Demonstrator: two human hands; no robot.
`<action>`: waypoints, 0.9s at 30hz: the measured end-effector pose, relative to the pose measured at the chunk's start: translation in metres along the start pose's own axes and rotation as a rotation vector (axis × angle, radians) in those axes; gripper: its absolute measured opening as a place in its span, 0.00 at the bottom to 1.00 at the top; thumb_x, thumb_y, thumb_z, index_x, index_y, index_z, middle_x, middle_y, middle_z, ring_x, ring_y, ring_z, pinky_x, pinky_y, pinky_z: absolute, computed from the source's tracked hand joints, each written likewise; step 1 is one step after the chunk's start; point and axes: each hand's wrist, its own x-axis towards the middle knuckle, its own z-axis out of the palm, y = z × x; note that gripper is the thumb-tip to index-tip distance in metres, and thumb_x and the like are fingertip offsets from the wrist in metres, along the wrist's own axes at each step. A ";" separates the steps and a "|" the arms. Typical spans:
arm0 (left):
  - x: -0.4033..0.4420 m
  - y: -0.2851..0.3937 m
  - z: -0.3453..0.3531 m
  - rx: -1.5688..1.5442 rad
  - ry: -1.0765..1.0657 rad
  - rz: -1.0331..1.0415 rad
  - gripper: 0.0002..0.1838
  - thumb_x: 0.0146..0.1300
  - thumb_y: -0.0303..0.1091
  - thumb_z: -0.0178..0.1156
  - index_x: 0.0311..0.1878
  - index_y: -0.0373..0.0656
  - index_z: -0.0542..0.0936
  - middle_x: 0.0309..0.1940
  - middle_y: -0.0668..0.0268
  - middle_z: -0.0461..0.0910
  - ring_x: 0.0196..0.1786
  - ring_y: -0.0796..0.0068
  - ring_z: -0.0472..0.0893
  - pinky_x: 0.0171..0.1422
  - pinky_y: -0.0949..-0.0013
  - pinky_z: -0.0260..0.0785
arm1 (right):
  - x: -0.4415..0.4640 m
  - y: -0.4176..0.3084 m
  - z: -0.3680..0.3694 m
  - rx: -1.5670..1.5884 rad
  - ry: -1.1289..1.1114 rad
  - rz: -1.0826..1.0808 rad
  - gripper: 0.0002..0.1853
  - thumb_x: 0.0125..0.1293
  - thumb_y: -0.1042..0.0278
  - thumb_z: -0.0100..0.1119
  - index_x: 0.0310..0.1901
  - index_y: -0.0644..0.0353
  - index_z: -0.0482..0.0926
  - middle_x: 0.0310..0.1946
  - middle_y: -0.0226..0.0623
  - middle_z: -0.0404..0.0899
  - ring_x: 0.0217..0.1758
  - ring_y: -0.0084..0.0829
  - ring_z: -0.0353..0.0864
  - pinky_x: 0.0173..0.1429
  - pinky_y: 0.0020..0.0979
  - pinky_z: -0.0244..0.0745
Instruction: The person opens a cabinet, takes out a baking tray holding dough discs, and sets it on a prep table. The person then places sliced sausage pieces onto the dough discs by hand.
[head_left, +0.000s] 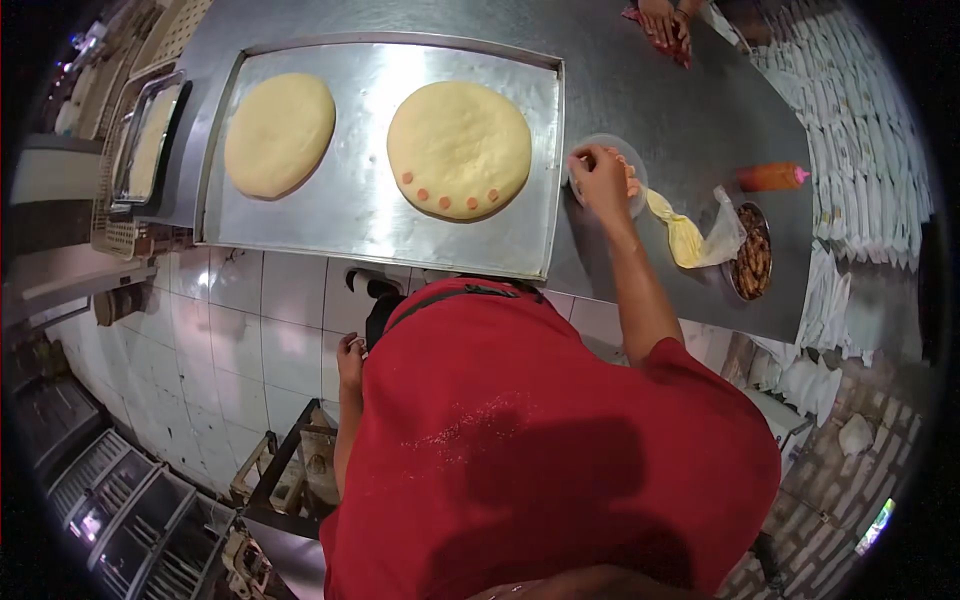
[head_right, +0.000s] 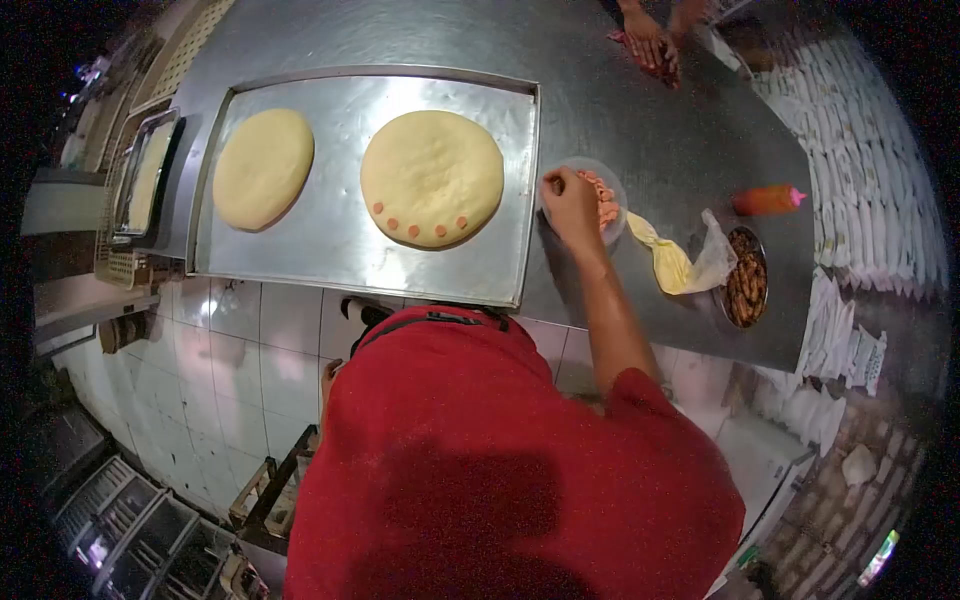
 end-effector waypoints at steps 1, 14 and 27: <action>0.021 -0.030 -0.007 0.001 -0.033 0.036 0.19 0.68 0.31 0.53 0.62 0.44 0.73 0.45 0.65 0.80 0.43 0.76 0.78 0.46 0.71 0.73 | 0.005 0.022 -0.005 -0.071 0.063 -0.070 0.13 0.63 0.61 0.65 0.39 0.65 0.84 0.33 0.45 0.85 0.36 0.36 0.86 0.43 0.36 0.78; 0.001 0.034 0.011 0.044 0.004 0.007 0.21 0.68 0.31 0.52 0.63 0.40 0.72 0.46 0.63 0.79 0.42 0.75 0.78 0.41 0.71 0.72 | 0.005 0.022 -0.018 -0.139 0.130 -0.045 0.17 0.63 0.58 0.66 0.42 0.67 0.84 0.37 0.48 0.86 0.39 0.43 0.86 0.44 0.38 0.78; 0.022 -0.005 0.001 0.024 -0.037 0.049 0.22 0.68 0.30 0.52 0.64 0.38 0.72 0.47 0.59 0.79 0.43 0.71 0.79 0.45 0.68 0.74 | -0.006 -0.047 0.030 0.144 -0.314 -0.133 0.17 0.63 0.60 0.66 0.41 0.69 0.85 0.31 0.45 0.85 0.33 0.33 0.83 0.40 0.33 0.75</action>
